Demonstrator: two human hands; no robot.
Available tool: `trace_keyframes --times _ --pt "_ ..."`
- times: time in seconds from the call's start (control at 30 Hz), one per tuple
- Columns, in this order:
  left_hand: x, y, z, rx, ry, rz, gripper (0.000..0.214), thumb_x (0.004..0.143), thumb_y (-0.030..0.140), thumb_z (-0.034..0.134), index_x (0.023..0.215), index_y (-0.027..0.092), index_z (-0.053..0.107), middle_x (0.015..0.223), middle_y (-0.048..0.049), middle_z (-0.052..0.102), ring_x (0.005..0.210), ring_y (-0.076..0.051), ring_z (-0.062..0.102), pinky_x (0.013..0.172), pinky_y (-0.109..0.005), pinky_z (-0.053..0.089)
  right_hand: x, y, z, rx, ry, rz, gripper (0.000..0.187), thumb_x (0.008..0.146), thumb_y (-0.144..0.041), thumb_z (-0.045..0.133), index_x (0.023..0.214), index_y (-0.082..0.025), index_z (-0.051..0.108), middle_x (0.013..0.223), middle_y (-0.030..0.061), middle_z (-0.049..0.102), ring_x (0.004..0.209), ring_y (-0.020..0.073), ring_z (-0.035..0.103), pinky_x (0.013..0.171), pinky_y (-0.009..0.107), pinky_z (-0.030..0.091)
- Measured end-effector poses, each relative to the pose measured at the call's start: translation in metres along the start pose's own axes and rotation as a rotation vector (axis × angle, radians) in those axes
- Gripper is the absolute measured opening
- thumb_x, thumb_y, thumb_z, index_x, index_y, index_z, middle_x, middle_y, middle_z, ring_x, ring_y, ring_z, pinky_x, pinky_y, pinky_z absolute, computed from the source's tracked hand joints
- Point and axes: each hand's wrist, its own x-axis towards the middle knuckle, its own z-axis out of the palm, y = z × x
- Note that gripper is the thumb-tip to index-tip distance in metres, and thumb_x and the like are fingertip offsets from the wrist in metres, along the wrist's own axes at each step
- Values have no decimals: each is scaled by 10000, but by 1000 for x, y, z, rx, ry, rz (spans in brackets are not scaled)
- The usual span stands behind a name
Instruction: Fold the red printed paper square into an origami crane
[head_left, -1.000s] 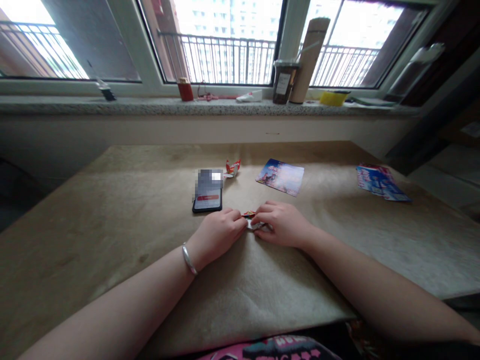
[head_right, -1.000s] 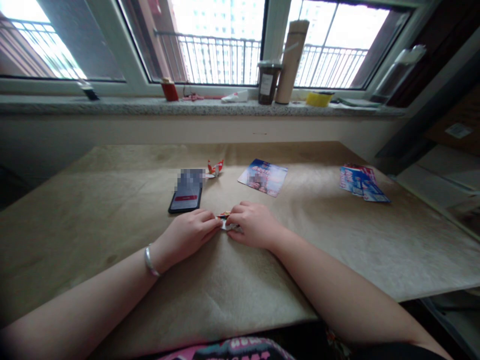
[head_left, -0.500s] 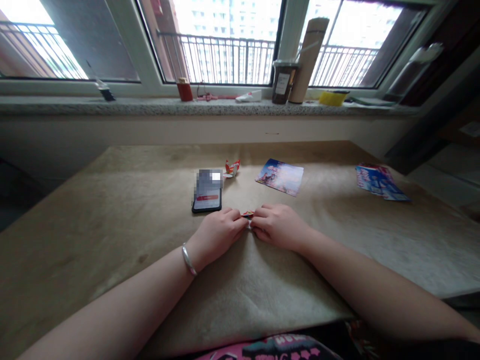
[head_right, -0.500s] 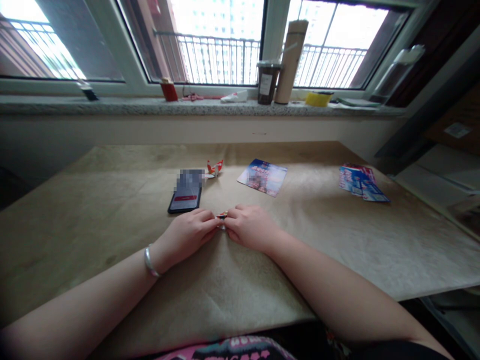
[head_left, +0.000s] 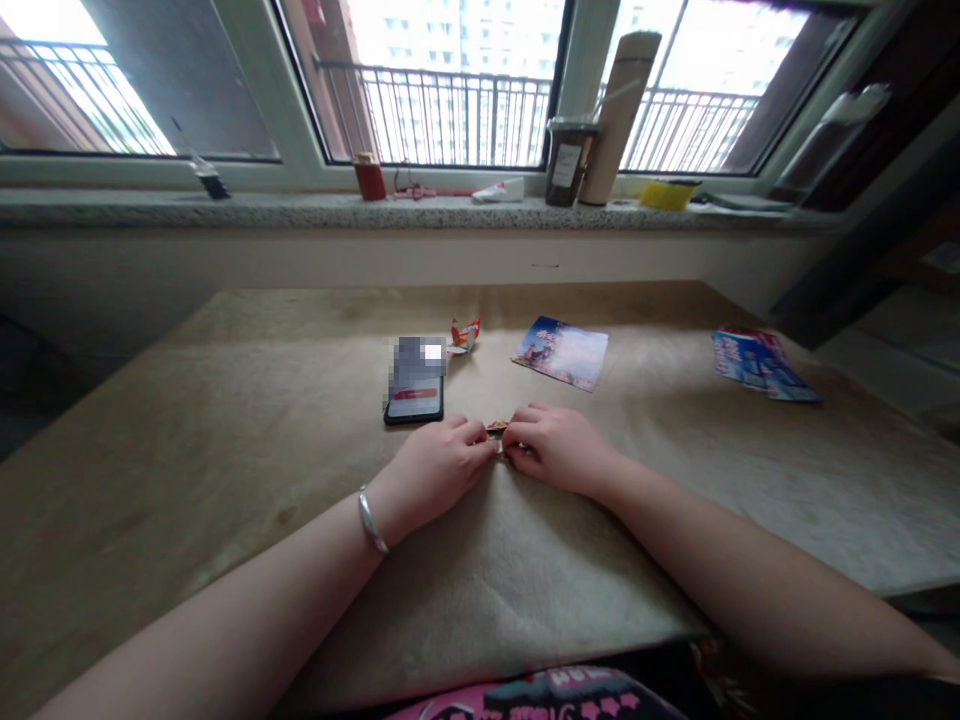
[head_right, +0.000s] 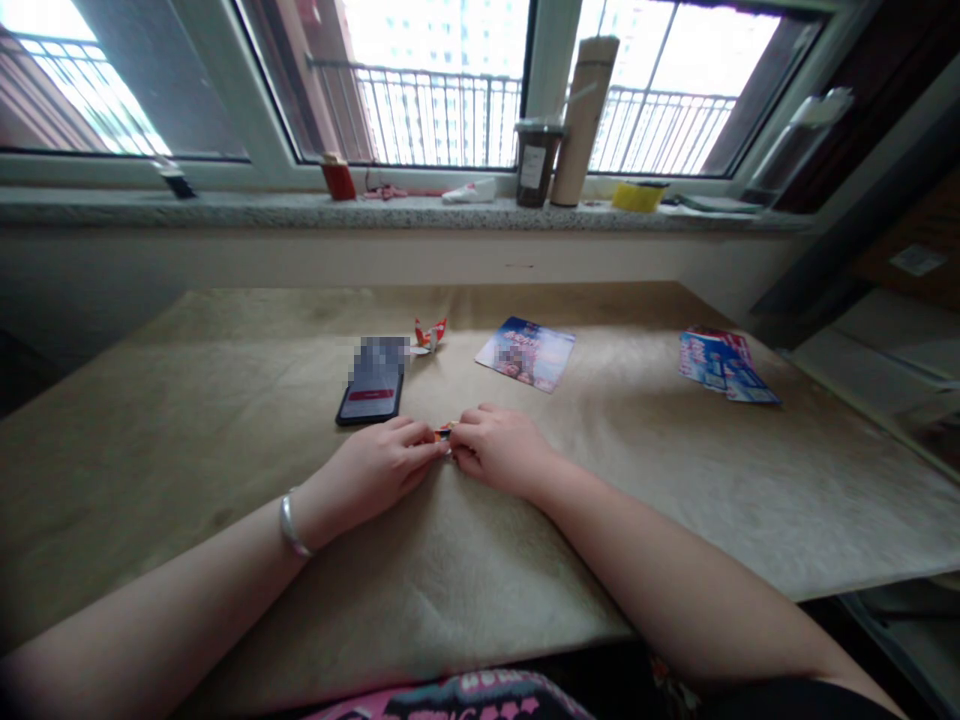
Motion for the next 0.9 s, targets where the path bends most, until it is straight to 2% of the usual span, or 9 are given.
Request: trace_keyframes --times 0.5,0.67,0.9 --pt "-3 -1 3 -39 25 -14 228 903 216 441 1056 193 609 910 -51 620 861 -184 565 743 -316 509 1 2 3 175 -31 170 118 807 -241 523 778 -186 623 780 22 630 723 128 543 643 222 358" --pt "-4 -2 0 -56 9 17 269 895 177 441 1133 199 563 919 -42 636 837 -165 573 734 -291 503 3 3 3 147 -58 224 157 823 -268 511 737 -177 606 761 29 629 687 124 531 617 227 344" --pt "-4 2 -6 -33 7 12 242 871 181 469 1077 218 590 903 -35 639 788 -154 574 671 -262 483 5 1 -1 62 -89 237 178 849 -292 497 772 -180 612 810 42 650 734 143 556 645 245 340"
